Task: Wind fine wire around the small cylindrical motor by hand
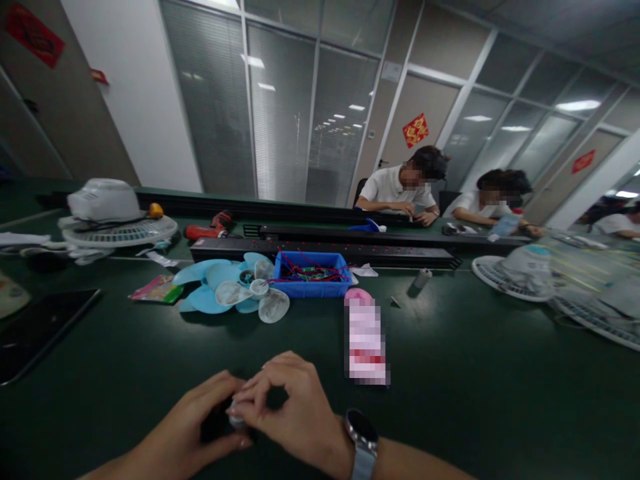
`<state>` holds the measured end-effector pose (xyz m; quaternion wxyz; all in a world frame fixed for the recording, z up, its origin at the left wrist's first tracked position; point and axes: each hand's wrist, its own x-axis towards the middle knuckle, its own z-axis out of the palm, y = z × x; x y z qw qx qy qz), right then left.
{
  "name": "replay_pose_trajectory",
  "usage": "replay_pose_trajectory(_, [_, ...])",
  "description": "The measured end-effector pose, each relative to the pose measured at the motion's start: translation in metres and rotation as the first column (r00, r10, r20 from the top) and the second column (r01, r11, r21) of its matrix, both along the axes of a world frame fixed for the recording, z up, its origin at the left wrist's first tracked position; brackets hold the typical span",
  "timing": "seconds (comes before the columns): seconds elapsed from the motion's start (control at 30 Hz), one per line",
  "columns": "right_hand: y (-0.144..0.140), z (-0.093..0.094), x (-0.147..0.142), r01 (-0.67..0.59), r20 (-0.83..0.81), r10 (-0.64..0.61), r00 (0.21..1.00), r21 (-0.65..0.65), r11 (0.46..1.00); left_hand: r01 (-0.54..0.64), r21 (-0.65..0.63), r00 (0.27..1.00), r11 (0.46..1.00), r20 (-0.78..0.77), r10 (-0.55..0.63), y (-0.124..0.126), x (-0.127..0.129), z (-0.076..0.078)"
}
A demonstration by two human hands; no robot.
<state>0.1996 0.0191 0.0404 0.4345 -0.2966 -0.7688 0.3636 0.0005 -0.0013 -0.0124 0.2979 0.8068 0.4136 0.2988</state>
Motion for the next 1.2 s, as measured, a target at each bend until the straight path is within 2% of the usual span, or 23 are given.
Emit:
replay_pose_trajectory(0.13, [-0.001,-0.003,0.0,0.023,-0.019,-0.023,1.0,-0.013,1.0,-0.001,0.004,1.0,1.0,0.006,0.001,0.0,-0.001,-0.004])
replay_pose_trajectory(0.27, [0.0,-0.003,0.004,0.041,0.046,-0.04,0.998,-0.032,0.999,-0.001,0.005,1.0,1.0,0.007,0.001,0.002,-0.002,-0.006])
replay_pose_trajectory(0.43, [0.003,0.002,0.007,0.001,0.13,0.0,0.992,-0.005,1.0,0.012,0.004,1.0,1.0,0.001,-0.012,0.002,-0.002,-0.003])
replay_pose_trajectory(0.6, [0.003,0.005,0.007,-0.04,0.106,0.039,0.994,0.005,0.999,0.013,0.005,1.0,1.0,-0.024,-0.013,0.001,-0.002,0.0])
replay_pose_trajectory(0.77, [0.002,0.01,0.009,-0.108,0.082,0.108,0.991,0.0,0.994,0.015,0.032,1.0,0.999,0.007,-0.015,0.002,-0.003,-0.007])
replay_pose_trajectory(0.93, [-0.002,0.012,0.007,-0.051,0.063,0.062,0.996,-0.163,0.985,0.008,0.034,1.0,0.999,0.012,-0.008,0.003,-0.002,-0.008])
replay_pose_trajectory(1.1, [0.001,0.002,0.004,-0.141,-0.136,0.09,0.987,-0.438,0.888,0.02,0.024,1.0,1.0,-0.003,-0.02,0.003,-0.003,-0.006])
replay_pose_trajectory(1.2, [0.002,-0.003,0.002,-0.158,-0.183,0.078,0.98,-0.48,0.863,0.026,0.041,1.0,0.999,-0.015,-0.026,0.004,-0.003,-0.009])
